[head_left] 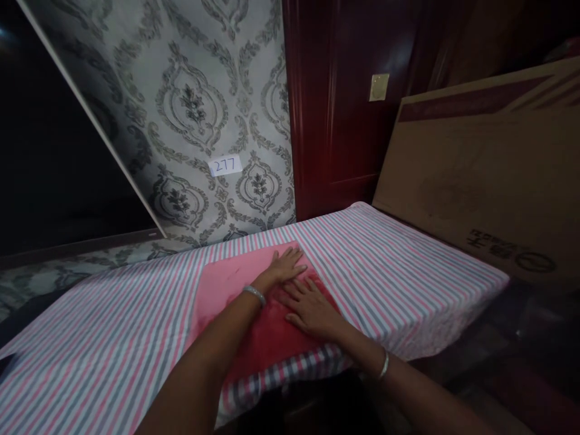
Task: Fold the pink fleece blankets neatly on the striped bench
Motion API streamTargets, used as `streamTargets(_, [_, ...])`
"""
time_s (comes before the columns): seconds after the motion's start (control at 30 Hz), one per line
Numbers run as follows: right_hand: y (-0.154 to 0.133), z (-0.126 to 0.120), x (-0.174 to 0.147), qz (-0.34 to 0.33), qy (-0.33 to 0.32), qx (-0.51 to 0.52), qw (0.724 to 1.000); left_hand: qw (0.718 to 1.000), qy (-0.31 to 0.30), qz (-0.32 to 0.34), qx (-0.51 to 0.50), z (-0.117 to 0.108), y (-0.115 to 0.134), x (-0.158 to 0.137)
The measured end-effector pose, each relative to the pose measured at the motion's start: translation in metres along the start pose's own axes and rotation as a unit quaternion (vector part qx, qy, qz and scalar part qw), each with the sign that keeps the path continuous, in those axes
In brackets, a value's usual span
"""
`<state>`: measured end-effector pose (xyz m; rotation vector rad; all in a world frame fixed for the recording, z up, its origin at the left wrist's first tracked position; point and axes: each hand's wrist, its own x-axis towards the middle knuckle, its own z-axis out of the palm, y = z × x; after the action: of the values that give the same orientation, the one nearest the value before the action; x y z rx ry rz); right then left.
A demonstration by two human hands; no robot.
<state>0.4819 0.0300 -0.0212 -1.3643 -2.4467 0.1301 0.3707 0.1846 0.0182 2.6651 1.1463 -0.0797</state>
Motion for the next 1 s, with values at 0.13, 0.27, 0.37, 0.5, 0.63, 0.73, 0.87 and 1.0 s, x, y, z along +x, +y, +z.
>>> streamTargets(0.13, [0.002, 0.003, 0.000, -0.003, 0.007, 0.020, 1.000, 1.000, 0.003, -0.016, -0.006, 0.003, -0.016, 0.015])
streamTargets(0.27, [0.003, 0.005, 0.000, -0.002, 0.009, 0.026, 1.000, 0.999, 0.011, -0.039, -0.016, 0.001, -0.028, 0.031])
streamTargets(0.37, [0.004, 0.006, -0.001, -0.005, 0.006, 0.029, 1.000, 0.998, 0.019, -0.054, -0.024, 0.000, -0.033, 0.040])
streamTargets(0.5, [0.005, 0.008, -0.001, -0.005, 0.006, 0.031, 0.999, 0.997, 0.038, -0.066, -0.025, 0.002, -0.035, 0.045])
streamTargets(0.63, [0.005, 0.008, -0.001, 0.000, 0.001, 0.034, 0.999, 0.996, 0.045, -0.071, -0.016, 0.005, -0.034, 0.044])
streamTargets(0.73, [0.005, 0.007, 0.000, 0.004, -0.002, 0.043, 0.999, 0.996, 0.045, -0.076, -0.005, 0.004, -0.030, 0.043])
streamTargets(0.87, [0.003, 0.003, 0.001, 0.005, -0.010, 0.035, 0.999, 0.991, 0.082, -0.097, 0.030, -0.001, -0.017, 0.037])
streamTargets(1.0, [0.004, 0.004, -0.001, 0.007, -0.007, 0.020, 1.000, 0.980, 0.140, -0.116, 0.083, -0.013, -0.004, 0.018])
